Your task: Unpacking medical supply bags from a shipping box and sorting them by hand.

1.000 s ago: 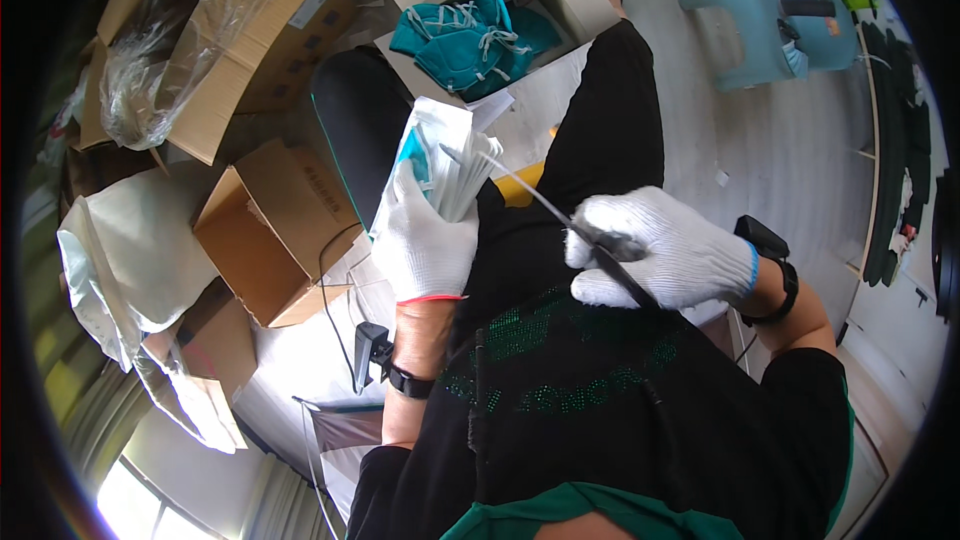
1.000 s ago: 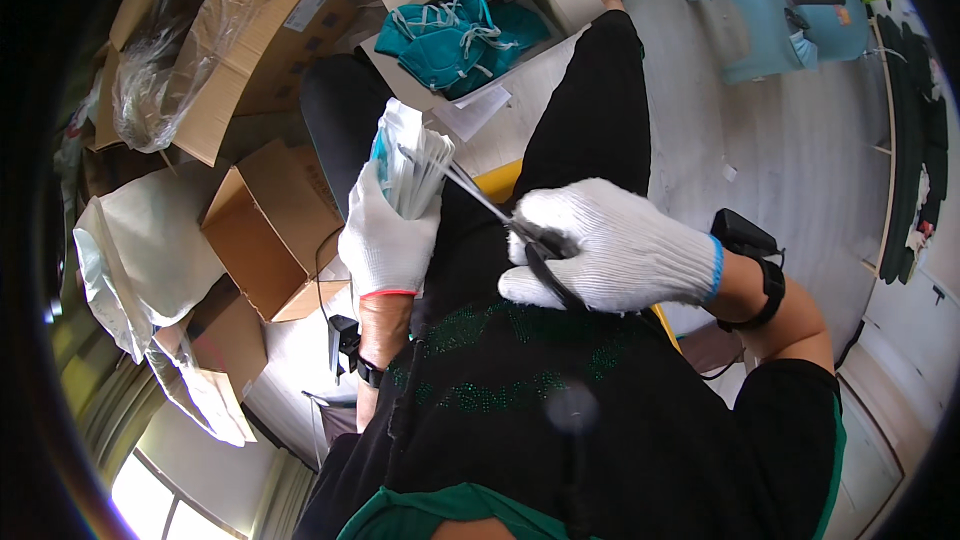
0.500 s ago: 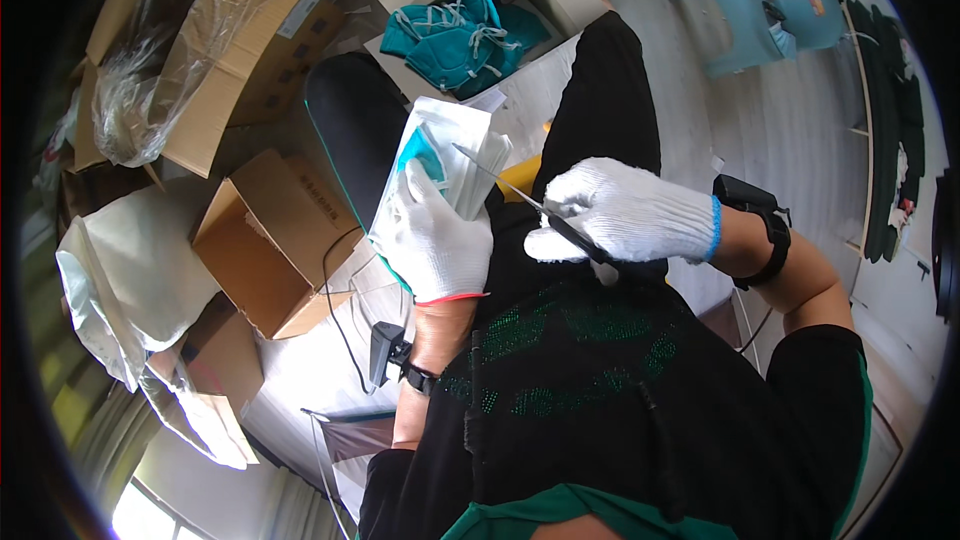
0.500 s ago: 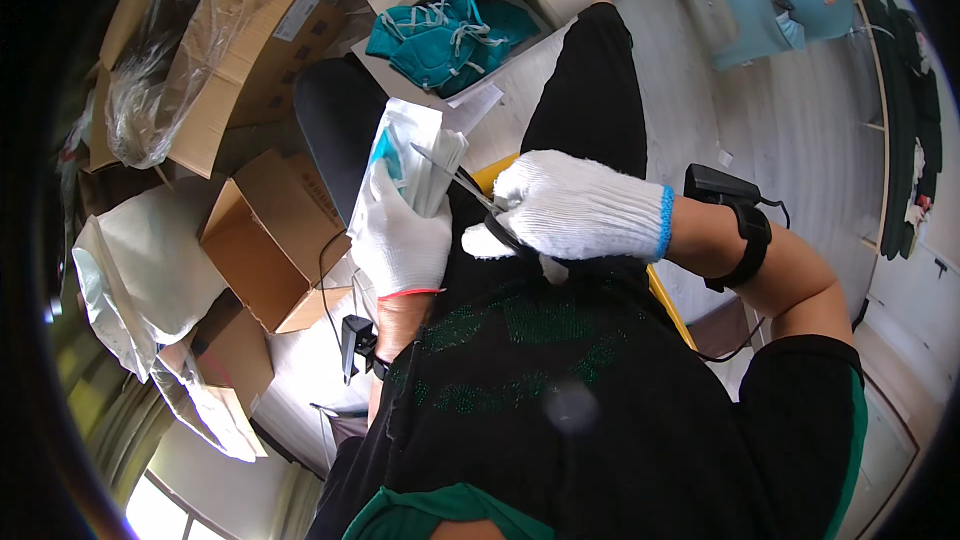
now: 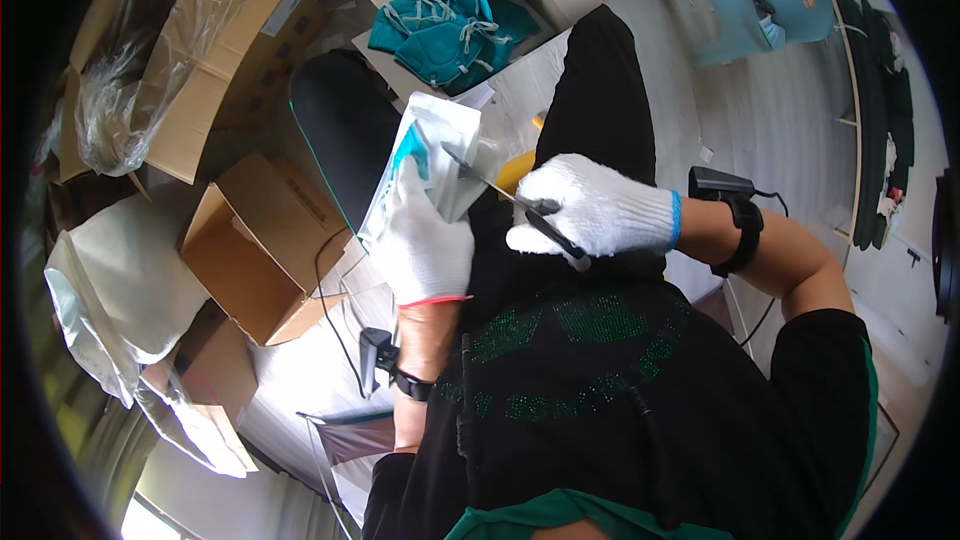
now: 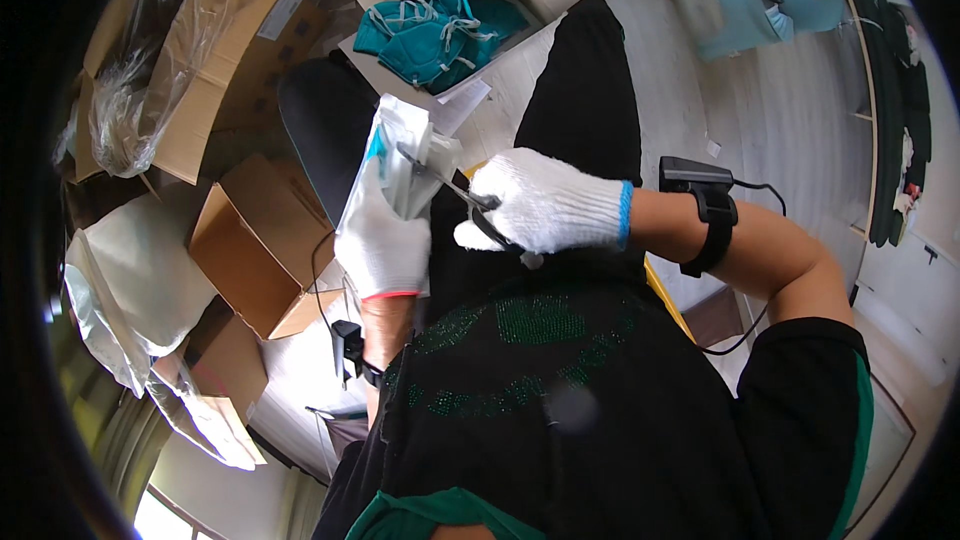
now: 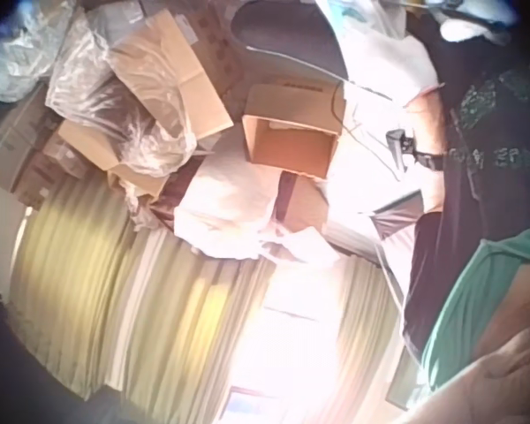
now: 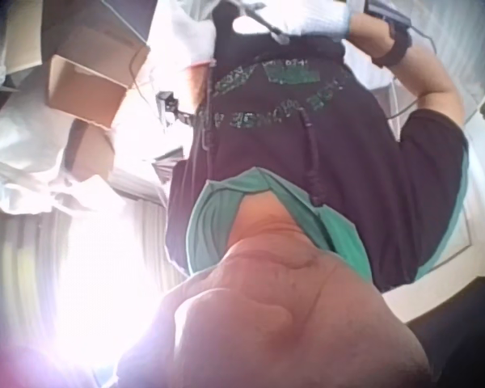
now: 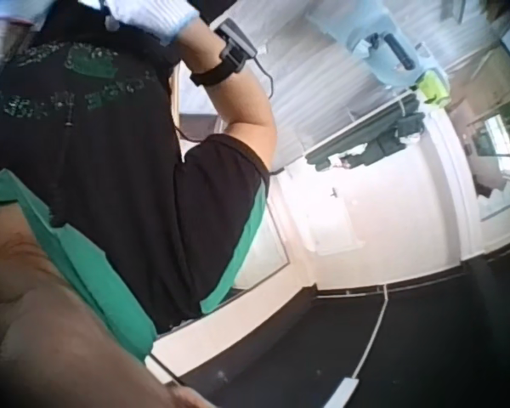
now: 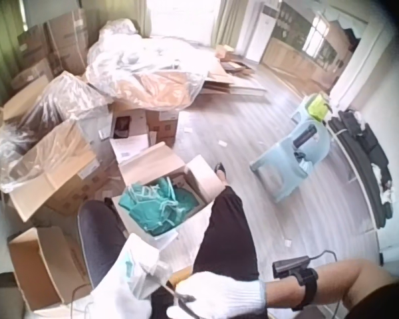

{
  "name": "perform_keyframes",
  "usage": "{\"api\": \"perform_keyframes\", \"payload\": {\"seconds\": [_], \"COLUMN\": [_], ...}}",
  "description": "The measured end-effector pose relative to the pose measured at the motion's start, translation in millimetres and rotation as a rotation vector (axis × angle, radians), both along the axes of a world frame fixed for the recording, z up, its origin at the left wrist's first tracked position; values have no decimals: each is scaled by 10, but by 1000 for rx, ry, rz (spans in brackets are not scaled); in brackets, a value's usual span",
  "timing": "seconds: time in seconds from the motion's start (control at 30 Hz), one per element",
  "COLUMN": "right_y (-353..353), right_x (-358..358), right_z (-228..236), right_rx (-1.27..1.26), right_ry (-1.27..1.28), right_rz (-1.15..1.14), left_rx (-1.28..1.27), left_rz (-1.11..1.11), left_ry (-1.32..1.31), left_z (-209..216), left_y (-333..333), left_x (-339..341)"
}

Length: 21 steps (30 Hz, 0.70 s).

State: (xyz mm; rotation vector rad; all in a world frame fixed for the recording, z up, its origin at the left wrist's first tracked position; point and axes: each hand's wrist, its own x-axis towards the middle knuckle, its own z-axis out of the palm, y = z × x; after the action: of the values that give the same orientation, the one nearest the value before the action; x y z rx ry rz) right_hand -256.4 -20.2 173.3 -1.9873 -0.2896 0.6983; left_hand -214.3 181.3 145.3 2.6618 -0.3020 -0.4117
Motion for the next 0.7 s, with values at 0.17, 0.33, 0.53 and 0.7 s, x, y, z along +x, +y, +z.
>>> {"api": "perform_keyframes", "payload": {"seconds": [0.17, 0.33, 0.53, 0.7], "right_y": [61, 21, 56, 66], "right_x": [-160, -188, 18, 129], "right_z": [-35, 41, 297, 127], "right_rx": [-146, -64, -279, -240], "right_ry": [25, 30, 379, 498], "right_rz": [-24, -172, -147, -103], "left_rx": [-73, -141, 22, 52], "left_rz": [19, -3, -50, -144], "left_ry": [98, 234, 106, -18], "left_z": [42, 94, 93, 42], "left_y": [190, 205, -8, -30], "left_x": [327, 450, 189, 29]}}
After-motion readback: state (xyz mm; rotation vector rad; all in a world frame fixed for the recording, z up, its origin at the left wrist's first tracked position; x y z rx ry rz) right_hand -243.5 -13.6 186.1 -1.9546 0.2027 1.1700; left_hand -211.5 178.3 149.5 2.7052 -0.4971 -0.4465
